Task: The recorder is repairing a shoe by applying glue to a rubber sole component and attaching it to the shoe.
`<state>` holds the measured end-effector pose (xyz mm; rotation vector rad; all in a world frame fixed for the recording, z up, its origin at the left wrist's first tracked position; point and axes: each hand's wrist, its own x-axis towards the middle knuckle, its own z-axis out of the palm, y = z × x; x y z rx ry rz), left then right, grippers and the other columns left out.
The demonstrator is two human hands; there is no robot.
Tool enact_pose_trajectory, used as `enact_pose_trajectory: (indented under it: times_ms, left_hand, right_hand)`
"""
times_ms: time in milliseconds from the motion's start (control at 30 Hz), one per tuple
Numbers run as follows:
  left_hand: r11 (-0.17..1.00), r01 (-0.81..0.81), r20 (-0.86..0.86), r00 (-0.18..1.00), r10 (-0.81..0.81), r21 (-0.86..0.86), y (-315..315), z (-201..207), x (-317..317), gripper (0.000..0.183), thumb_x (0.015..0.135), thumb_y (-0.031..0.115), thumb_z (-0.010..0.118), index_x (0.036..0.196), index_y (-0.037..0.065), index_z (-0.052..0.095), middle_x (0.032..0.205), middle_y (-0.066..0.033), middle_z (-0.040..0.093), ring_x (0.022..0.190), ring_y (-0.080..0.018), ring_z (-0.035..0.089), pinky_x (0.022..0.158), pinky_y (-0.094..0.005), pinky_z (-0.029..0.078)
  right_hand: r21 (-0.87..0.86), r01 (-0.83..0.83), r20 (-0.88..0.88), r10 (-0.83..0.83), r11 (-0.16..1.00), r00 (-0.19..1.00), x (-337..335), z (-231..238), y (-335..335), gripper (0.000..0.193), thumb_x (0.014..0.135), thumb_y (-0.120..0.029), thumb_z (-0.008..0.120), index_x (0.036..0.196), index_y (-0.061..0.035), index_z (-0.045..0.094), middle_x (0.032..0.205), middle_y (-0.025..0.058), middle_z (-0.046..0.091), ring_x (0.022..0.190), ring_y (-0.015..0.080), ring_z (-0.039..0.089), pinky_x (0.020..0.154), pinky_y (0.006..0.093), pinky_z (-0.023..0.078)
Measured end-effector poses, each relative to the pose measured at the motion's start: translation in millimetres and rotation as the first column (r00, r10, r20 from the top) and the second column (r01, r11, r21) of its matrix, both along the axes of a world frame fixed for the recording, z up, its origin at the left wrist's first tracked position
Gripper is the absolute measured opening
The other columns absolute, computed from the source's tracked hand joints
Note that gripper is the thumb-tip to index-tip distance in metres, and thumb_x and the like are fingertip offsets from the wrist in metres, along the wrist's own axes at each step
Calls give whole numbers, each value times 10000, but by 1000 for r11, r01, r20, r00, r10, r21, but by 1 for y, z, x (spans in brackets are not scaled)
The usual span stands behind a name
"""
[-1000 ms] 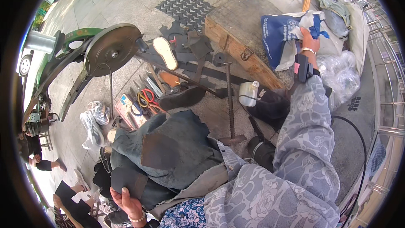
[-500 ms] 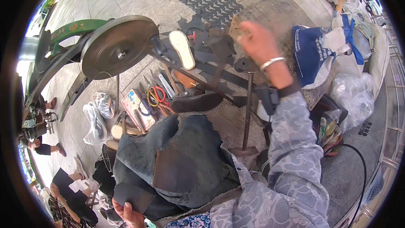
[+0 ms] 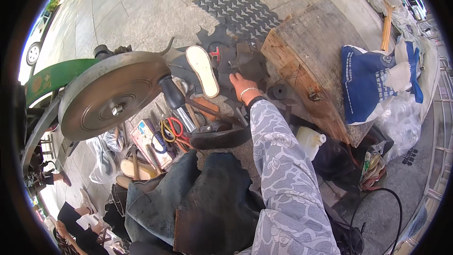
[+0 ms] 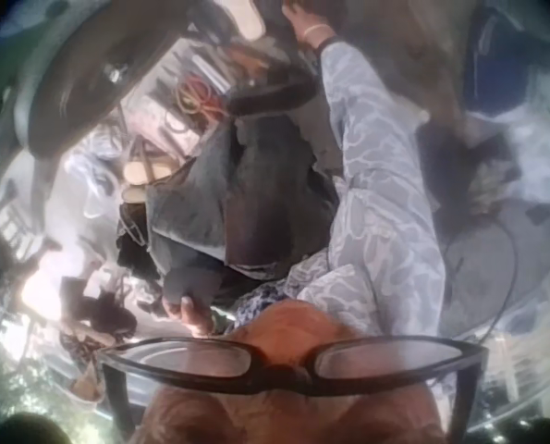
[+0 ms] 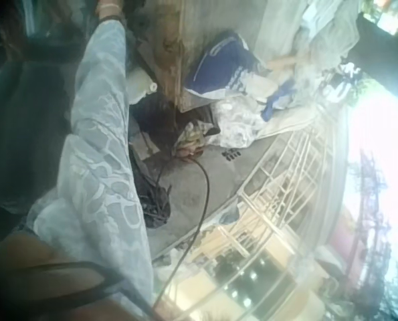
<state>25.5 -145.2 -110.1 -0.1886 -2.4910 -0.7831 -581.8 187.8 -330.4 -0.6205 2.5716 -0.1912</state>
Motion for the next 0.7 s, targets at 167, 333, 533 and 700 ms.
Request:
enact_pose_trajectory:
  times_ms: [167, 333, 533, 700]
  left_hand:
    - [984, 14, -63, 998, -25, -180, 9, 25, 4, 309, 924, 190, 250, 1013, -11, 467, 778, -269, 572, 599, -330, 568, 477, -456, 446]
    - [980, 32, 52, 998, -23, -196, 12, 40, -7, 298, 918, 151, 268, 1059, -4, 480, 865, -280, 577, 709, -371, 586, 604, -542, 444]
    - [958, -256, 492, 822, 287, -132, 53, 93, -65, 299, 913, 120, 402, 1204, 70, 455, 1242, -222, 478, 1160, -346, 465, 999, -614, 205]
    - [966, -233, 481, 838, 256, -109, 53, 96, -73, 338, 882, 58, 496, 1217, 73, 453, 1294, -192, 449, 1209, -333, 430, 1023, -627, 172]
  right_hand:
    - [-111, 130, -233, -153, 985, 960, 5, -7, -18, 340, 790, -40, 488, 1119, -121, 509, 1075, 122, 480, 840, 325, 609, 694, 423, 502]
    - [31, 101, -160, -95, 994, 983, 17, -4, -15, 177, 767, -89, 529, 871, -111, 671, 950, 122, 576, 868, 308, 611, 717, 409, 502]
    - [75, 36, -47, -33, 996, 998, 65, 7, 13, 157, 749, -104, 545, 834, -112, 677, 930, 132, 572, 868, 300, 609, 722, 408, 496]
    - [-88, 5, 37, -2, 996, 999, 75, -4, 34, 140, 702, -62, 573, 799, -107, 662, 892, 134, 559, 852, 314, 601, 711, 415, 484]
